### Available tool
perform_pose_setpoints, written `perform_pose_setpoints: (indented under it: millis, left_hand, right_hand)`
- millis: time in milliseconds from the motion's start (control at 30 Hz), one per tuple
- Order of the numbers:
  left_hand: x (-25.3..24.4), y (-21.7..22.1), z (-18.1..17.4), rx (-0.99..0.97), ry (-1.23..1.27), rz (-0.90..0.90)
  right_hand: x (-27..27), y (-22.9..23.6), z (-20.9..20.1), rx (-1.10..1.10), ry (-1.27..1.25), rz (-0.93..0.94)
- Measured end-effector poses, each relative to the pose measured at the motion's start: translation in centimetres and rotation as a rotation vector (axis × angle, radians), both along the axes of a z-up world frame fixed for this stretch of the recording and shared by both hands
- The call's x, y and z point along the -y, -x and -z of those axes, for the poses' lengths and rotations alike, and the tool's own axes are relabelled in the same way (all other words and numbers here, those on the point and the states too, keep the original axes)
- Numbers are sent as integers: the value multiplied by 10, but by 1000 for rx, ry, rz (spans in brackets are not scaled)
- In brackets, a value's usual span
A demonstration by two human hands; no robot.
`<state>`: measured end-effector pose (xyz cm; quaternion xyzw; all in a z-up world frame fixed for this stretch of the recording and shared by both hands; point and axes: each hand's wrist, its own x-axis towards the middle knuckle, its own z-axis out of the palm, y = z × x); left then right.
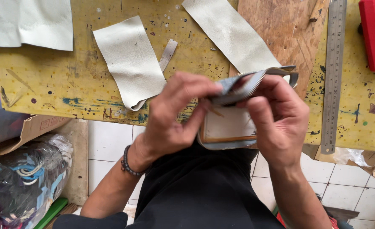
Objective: The person handles a small patterned pouch, opening and closing the zipper to check its function. They then use a metal ruler and a wooden stick to measure the pouch and a separate strip of white leather on a workbench.
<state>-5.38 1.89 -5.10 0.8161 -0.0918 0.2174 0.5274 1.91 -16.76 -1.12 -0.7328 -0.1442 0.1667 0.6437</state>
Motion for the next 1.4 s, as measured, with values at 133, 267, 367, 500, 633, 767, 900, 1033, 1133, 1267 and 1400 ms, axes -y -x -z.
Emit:
perform_pose_setpoints:
  millis: [133,267,367,500,633,767,900,1033,1133,1267,1400]
  left_hand:
    - [17,13,-18,96,-19,11]
    - [24,13,-29,147,38,115]
    - [25,1,-34,116,200,172]
    - [15,-35,-28,-29,445,122]
    - [-6,-61,-11,-154,392,182]
    - [0,-69,-7,-176,308,407]
    - [5,-66,-10,-96,243,422]
    - [13,-57,-29,-74,137,393]
    - [19,-50,-40,-90,72,400]
    - [48,-25,-44,4,-101,24]
    - [69,-17,-43,-62,-48,-181]
  right_hand:
    - [6,7,-7,65,114,108]
    - [18,23,-18,40,183,209]
    - [29,36,-26,144,208,296]
    - [44,30,-18,406,177,215]
    - [59,11,-6,521,243,-48]
    - [68,9,8,338,172,-192]
    - [95,11,42,-46,-15,9]
    - [77,-7,20,42,-141,84]
    - [65,-18,3,34,-123,61]
    - [65,-19,6,-50,-282,4]
    - [63,-18,9,-117,-288,-75]
